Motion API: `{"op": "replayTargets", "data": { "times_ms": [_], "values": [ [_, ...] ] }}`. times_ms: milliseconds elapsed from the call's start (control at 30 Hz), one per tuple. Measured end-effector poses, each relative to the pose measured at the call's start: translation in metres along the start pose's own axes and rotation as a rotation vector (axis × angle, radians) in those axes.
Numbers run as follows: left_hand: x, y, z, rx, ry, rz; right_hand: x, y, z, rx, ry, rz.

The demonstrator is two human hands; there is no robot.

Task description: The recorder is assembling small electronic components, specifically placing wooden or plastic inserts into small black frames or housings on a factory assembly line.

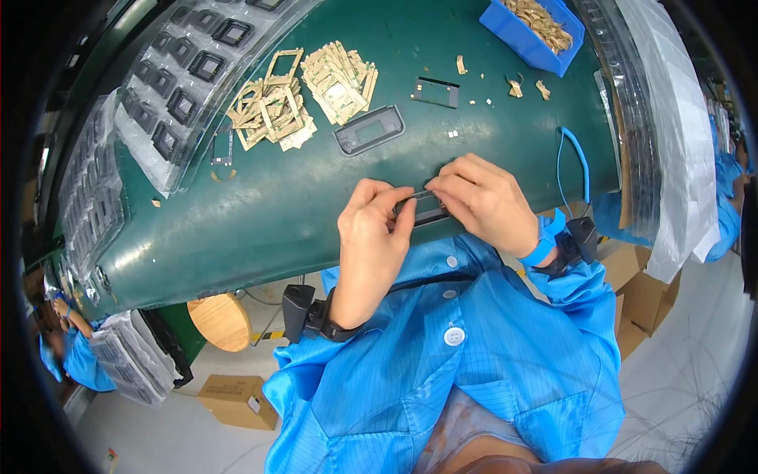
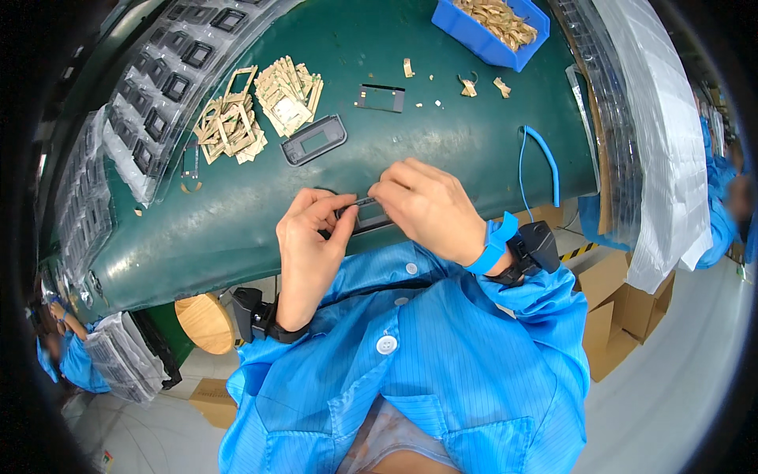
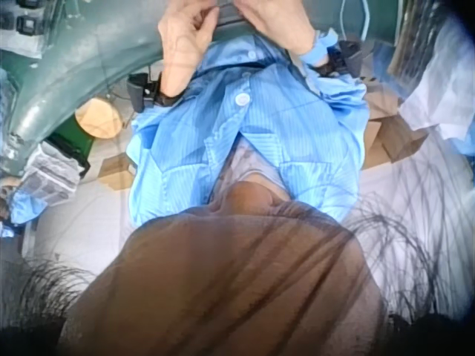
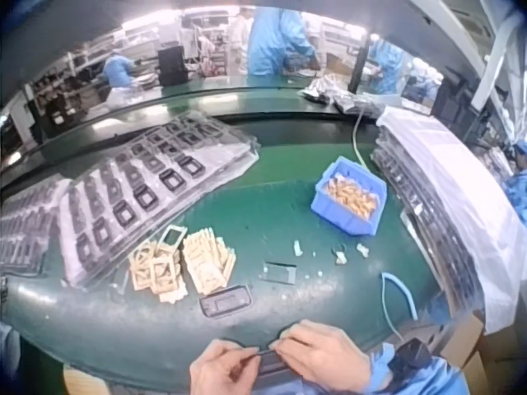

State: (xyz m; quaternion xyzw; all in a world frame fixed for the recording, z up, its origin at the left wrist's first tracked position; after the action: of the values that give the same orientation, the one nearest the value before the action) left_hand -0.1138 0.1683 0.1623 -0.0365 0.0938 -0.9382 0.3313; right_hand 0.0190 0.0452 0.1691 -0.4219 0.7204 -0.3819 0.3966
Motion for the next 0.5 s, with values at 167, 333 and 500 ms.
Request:
{"op": "replayTargets", "data": {
  "times_ms": [167, 333, 500],
  "values": [
    [-0.001, 0.007, -0.01, -0.117, 0.135, 0.012, -0.004, 0.003, -0.006, 0.096, -0.068, 0.027],
    [-0.002, 0.003, -0.005, -0.107, 0.13, -0.042, 0.001, 0.002, 0.0, -0.016, 0.001, -0.065],
    [-0.002, -0.005, -0.006, -0.091, 0.124, -0.063, -0.001, -0.007, 0.005, -0.134, 0.051, -0.148]
  ]
}}
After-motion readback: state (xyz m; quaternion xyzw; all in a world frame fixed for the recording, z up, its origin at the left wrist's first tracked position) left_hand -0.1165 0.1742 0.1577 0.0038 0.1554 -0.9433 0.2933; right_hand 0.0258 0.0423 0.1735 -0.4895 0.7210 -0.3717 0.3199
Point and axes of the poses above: each hand's wrist, its own x-axis away from the middle knuckle, its own y-axis out of the palm, z = x × y, the point moved 2 cm from there along -x, towards the middle knuckle, and after that the axes turned 13 degrees about x, right-handed, at the moved point
